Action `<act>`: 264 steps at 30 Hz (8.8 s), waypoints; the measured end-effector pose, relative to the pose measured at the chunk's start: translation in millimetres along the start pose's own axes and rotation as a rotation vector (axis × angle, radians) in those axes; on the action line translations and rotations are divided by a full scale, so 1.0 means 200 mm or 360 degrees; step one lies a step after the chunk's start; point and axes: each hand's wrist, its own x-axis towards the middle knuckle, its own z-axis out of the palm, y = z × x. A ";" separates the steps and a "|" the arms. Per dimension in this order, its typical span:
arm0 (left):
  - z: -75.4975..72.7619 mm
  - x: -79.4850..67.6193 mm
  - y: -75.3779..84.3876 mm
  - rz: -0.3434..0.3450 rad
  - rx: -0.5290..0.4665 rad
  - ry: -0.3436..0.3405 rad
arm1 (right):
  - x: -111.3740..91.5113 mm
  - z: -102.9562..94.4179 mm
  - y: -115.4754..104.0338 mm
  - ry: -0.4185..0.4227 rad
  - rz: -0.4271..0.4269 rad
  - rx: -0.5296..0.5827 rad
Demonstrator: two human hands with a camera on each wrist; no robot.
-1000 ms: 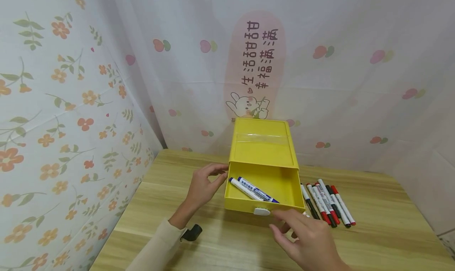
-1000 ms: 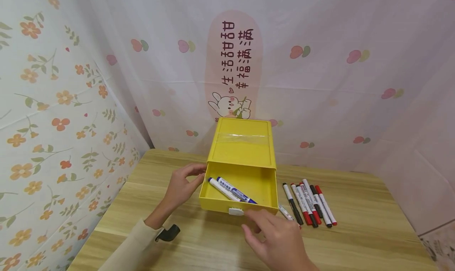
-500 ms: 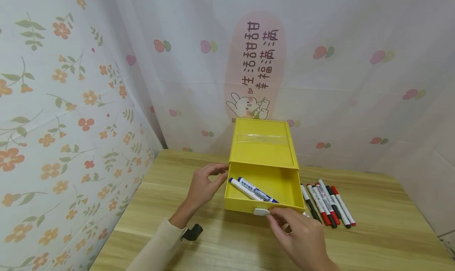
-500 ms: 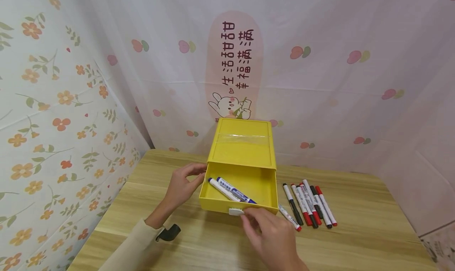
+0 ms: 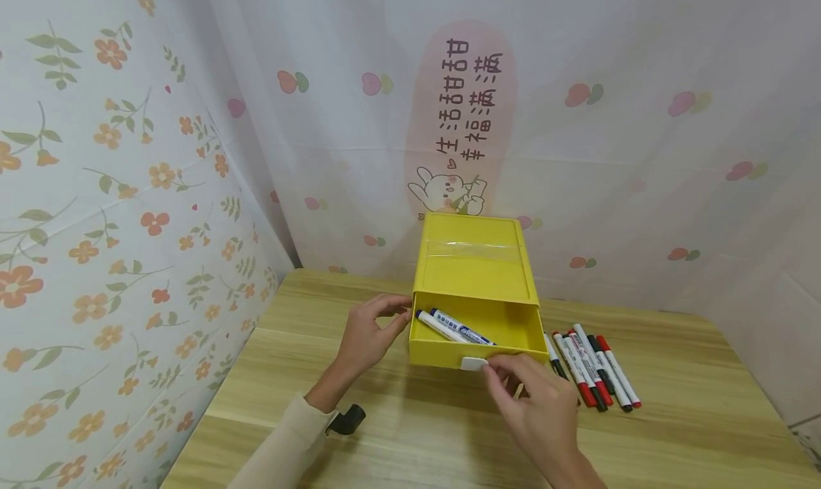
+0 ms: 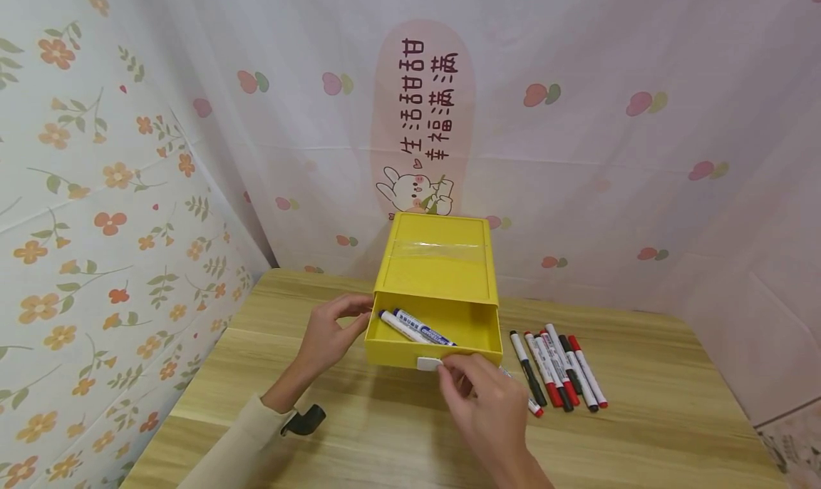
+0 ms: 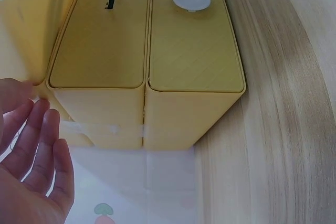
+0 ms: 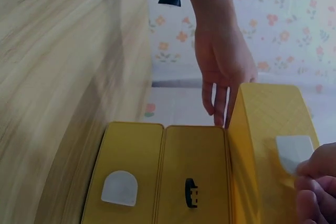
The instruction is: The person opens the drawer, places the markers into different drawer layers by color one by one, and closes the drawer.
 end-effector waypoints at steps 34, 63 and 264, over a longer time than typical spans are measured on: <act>0.01 0.02 0.00 0.0036 0.0013 0.0115 | 0.14 0.19 0.14 0.0278 0.0025 -0.0032; 0.02 0.02 -0.01 0.0024 -0.0043 0.0089 | 0.17 0.24 0.19 0.0279 0.0078 -0.0025; 0.05 -0.09 -0.16 -0.0146 0.0006 -0.0099 | -0.27 -0.08 0.72 -0.0797 0.0561 -0.0540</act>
